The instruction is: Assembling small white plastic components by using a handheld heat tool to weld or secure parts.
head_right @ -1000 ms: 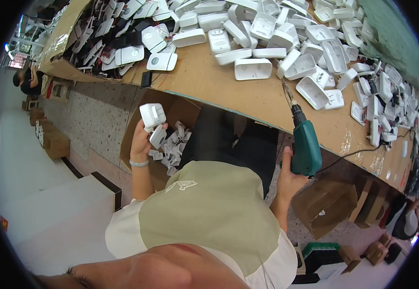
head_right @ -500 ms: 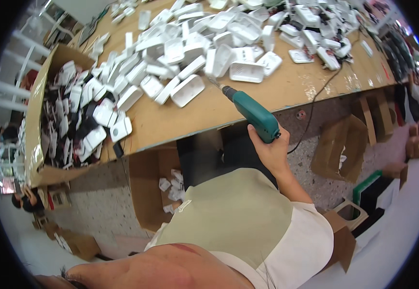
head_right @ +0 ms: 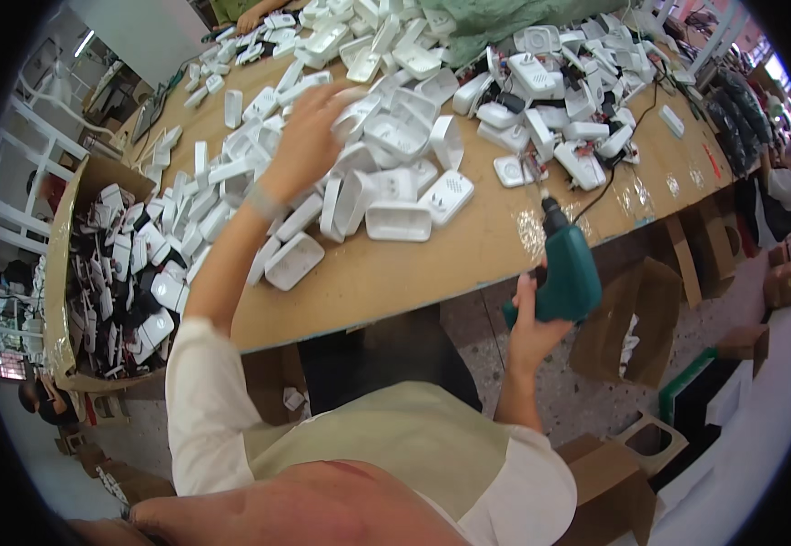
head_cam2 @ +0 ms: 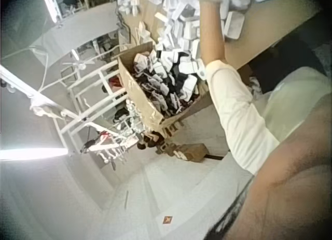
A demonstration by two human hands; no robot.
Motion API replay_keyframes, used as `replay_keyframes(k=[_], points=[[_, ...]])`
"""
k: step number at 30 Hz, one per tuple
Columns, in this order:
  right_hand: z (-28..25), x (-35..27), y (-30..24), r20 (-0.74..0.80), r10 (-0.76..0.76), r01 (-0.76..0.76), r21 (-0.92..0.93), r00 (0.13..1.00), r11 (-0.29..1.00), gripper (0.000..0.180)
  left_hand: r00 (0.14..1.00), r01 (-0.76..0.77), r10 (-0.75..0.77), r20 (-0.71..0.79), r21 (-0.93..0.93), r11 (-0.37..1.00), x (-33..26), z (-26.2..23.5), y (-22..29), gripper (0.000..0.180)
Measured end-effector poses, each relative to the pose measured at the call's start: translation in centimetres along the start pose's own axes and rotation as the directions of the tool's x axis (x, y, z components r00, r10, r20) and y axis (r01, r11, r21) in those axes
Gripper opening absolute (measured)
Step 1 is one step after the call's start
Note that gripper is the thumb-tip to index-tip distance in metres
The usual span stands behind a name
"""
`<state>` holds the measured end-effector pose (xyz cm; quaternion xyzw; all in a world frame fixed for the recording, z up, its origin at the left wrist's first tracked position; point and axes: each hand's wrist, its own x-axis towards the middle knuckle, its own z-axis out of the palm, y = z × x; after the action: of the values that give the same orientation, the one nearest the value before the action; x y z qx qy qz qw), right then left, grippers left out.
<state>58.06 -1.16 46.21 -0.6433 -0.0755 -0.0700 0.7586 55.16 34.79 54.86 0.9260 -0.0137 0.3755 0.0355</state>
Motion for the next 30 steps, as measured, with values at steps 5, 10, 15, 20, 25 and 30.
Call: replay_keyframes(k=[5,10,15,20,25,30], points=[[-1.3,-2.0,-0.5,-0.008,0.143,-0.143,-0.037,0.99,0.989,0.037,0.938,-0.168,0.041,0.344,0.35,0.921,8.4,14.6,-8.0,0.029],[-2.6,-2.0,-0.5,0.031,0.217,-0.215,-0.06,0.976,0.975,0.038,0.962,-0.228,0.135,0.24,0.423,0.877,7.4,11.3,-5.2,0.01],[-2.7,-0.3,1.1,-0.013,0.203,-0.202,0.08,0.979,0.976,0.04,0.939,-0.339,0.27,0.214,0.431,0.836,-4.8,-1.7,9.1,0.012],[-0.2,-1.0,-0.4,0.207,0.143,-0.159,0.059,0.968,0.986,0.04,0.941,-0.046,-0.103,0.322,0.423,0.905,-20.3,-5.7,13.6,0.011],[2.3,-4.7,-1.5,0.383,0.163,-0.197,0.051,0.909,0.979,0.038,0.943,0.196,-0.263,0.204,0.301,0.933,-23.6,-4.7,12.8,0.01],[3.0,-8.8,-2.4,0.466,0.167,-0.187,-0.003,0.869,0.982,0.04,0.904,0.426,-0.423,-0.071,0.256,0.868,-26.5,-8.4,16.4,0.027]])
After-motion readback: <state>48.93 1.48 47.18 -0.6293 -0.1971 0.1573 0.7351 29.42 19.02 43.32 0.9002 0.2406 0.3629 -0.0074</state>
